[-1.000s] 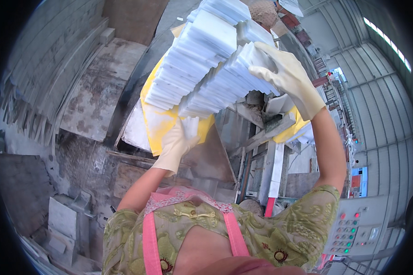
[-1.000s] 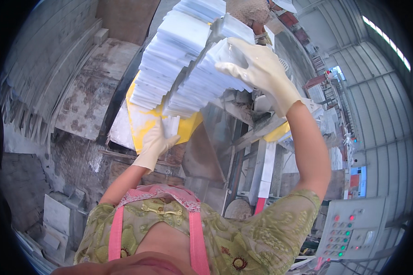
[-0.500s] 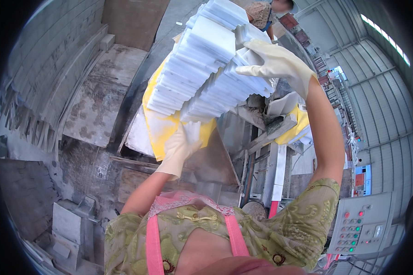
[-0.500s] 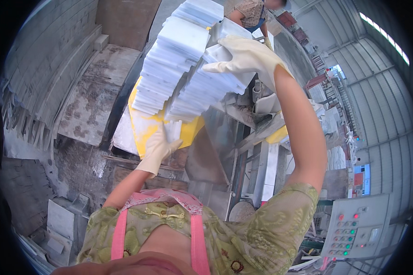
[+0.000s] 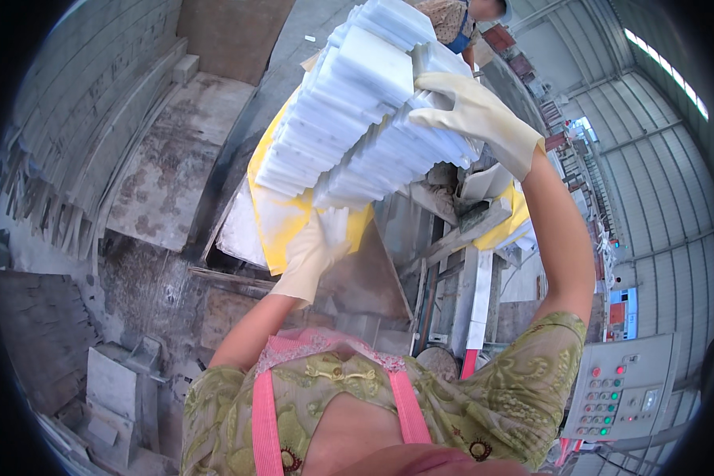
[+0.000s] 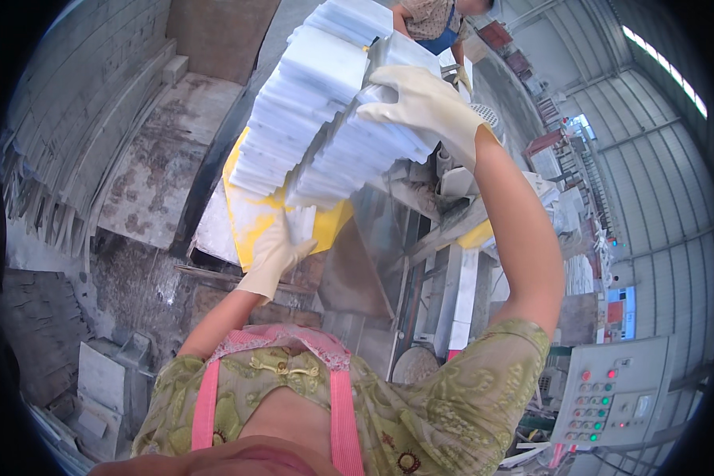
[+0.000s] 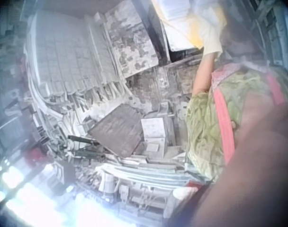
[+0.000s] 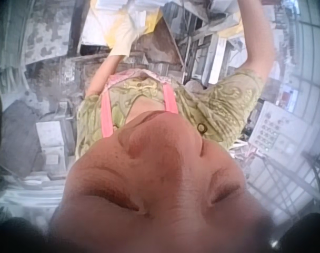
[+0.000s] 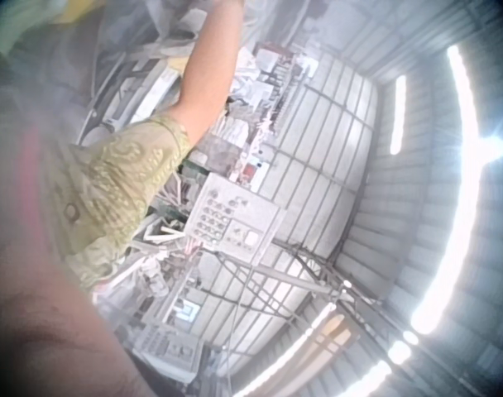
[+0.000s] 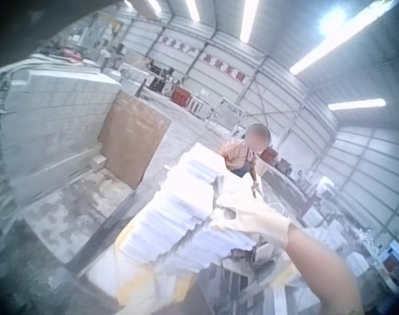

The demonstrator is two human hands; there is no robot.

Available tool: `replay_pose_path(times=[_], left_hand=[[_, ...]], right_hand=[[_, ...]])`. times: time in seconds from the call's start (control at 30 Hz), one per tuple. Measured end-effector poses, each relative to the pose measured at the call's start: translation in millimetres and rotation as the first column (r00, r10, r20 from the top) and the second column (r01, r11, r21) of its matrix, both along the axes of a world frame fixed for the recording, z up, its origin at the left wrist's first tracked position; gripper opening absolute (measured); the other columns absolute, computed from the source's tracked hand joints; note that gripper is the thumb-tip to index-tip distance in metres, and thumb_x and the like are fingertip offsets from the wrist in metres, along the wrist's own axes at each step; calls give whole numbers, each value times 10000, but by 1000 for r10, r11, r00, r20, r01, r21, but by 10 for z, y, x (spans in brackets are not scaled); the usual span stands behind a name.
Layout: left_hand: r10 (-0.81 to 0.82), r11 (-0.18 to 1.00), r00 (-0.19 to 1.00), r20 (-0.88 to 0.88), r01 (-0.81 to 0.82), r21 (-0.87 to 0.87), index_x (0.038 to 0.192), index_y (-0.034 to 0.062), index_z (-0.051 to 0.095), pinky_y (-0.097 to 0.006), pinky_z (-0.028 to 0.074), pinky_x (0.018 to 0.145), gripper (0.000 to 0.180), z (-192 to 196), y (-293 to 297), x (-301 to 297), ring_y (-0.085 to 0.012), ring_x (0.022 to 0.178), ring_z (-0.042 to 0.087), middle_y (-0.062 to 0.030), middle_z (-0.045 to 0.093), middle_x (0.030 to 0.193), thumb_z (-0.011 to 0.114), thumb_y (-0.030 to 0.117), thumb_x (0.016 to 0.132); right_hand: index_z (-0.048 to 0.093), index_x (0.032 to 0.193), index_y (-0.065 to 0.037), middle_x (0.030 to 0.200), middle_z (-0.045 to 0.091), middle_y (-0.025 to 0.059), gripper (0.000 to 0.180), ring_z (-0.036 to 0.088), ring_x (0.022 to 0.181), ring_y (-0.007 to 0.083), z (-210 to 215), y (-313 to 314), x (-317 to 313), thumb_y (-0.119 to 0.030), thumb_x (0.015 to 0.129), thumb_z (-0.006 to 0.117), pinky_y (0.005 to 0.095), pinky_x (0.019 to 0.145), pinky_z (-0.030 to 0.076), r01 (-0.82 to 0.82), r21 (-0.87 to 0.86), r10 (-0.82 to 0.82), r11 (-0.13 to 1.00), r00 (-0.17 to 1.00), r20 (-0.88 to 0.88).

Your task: The person picks up white foam blocks from a pile and stacks them on a yellow tray. The person repeatedly picks, aligns, and places blocks to build a neat stack.

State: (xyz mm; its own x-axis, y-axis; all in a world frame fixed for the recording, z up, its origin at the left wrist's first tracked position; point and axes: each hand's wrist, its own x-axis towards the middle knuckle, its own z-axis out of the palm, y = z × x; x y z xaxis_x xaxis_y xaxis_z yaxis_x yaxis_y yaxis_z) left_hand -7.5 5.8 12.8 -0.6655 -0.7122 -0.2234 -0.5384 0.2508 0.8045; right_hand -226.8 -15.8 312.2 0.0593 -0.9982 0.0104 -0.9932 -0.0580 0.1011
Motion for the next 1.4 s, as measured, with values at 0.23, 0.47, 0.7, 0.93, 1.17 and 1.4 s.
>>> replay_pose_path(times=[0.23, 0.47, 0.7, 0.93, 1.17, 1.4], left_hand=[[2, 1000, 1000, -15, -2, 21, 1538, -120, 225, -423, 527, 934, 1163, 28, -7, 19, -383, 1093, 673, -288, 664, 1218, 785, 541, 764], [17, 1000, 999, -51, -17, 11, 1532, -131, 225, -426, 531, 923, 1163, -22, 16, 5, -381, 1088, 676, -288, 662, 1219, 777, 544, 764], [19, 999, 999, -50, -16, 46, 1533, -133, 203, -431, 547, 894, 1164, -67, 7, -19, -385, 1049, 692, -285, 664, 1218, 778, 513, 754], [44, 999, 998, -38, -45, -4, 1491, -77, 238, -458, 569, 794, 1108, -116, 32, -37, -362, 933, 723, -217, 696, 1111, 806, 503, 738], [-9, 999, 1000, 8, 8, 40, 1537, -128, 201, -424, 551, 895, 1177, -83, 1, -24, -370, 1053, 695, -276, 661, 1234, 781, 527, 751], [-4, 1000, 1000, 18, 4, 4, 1525, -135, 237, -420, 549, 886, 1163, -66, 2, -17, -368, 1047, 696, -274, 674, 1206, 778, 542, 750]], right_hand=[[668, 1178, -15, 1163, 687, 201, 594, 637, 1107, 370, -23, 190, 84, -432, 780, 807, 401, 954, 504, -13, -96, 27, 995, 989, 143], [564, 1338, -40, 1396, 557, 174, 749, 549, 1269, 358, -90, 445, 169, -460, 771, 815, 404, 1043, 456, 18, -219, -21, 976, 1000, -11], [557, 1252, -71, 1239, 585, 128, 658, 581, 1181, 344, 151, 296, 306, -441, 769, 807, 445, 923, 499, 76, 49, -70, 996, 990, -124], [585, 1274, -117, 1304, 614, 101, 609, 608, 1180, 325, 120, 293, 336, -375, 775, 820, 423, 945, 513, 72, 11, -70, 997, 993, -99], [636, 1310, -156, 1419, 611, 67, 612, 590, 1266, 288, -52, 428, 262, -307, 759, 854, 376, 1031, 494, 49, -149, -51, 988, 999, -11], [577, 1399, -163, 1515, 509, 152, 751, 505, 1366, 348, -39, 446, 271, -346, 734, 874, 405, 1112, 419, 37, -155, -17, 987, 992, 127]])
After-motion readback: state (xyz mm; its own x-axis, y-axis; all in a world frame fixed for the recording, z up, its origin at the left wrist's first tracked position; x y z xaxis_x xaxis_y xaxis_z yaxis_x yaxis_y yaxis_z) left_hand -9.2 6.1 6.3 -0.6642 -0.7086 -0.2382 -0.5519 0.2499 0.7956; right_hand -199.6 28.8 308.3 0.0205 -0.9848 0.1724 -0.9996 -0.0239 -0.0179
